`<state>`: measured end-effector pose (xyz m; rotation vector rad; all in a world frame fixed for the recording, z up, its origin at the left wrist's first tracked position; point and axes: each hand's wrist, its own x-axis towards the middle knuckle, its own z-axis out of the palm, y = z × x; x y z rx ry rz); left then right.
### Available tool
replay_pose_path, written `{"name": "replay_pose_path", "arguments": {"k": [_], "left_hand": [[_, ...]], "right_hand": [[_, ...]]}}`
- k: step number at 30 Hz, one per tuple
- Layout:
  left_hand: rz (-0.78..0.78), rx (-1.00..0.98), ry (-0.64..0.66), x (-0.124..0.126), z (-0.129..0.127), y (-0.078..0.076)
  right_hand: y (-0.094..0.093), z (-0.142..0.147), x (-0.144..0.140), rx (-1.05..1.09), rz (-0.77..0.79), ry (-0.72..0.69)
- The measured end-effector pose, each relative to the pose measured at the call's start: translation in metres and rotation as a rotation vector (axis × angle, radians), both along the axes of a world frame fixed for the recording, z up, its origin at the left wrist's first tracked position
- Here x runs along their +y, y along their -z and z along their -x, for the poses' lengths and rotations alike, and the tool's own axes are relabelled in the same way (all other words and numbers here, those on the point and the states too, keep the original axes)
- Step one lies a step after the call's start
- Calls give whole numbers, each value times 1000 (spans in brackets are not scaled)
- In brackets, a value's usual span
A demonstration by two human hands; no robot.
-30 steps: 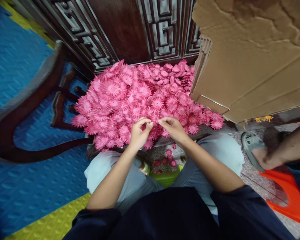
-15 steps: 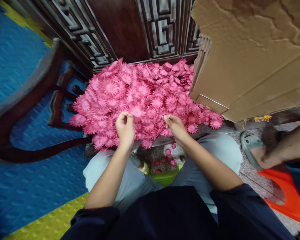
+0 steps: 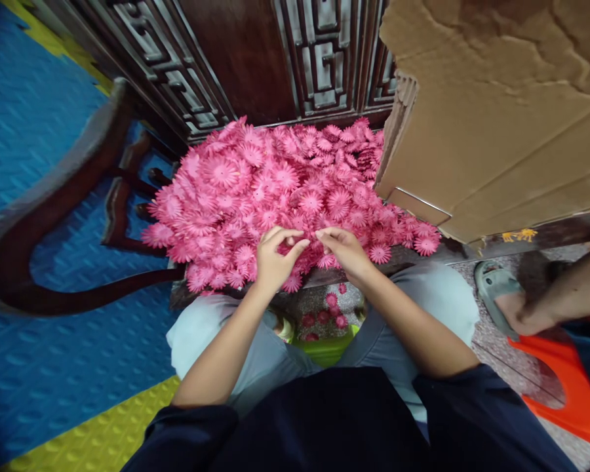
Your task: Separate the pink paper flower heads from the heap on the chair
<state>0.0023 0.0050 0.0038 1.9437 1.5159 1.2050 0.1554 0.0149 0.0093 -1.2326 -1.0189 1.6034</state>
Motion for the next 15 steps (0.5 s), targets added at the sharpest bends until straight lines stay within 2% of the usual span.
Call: {"name": "replay_pose_path", "arguments": {"k": [4,15], "left_hand": [[43,-66,-5,-1,-2,-2],[355,-501,-44,0,-2,-4]], "right_hand": [[2,2,-2,-45,-7,-34],[2,1,-2,-61,-13,4]]}}
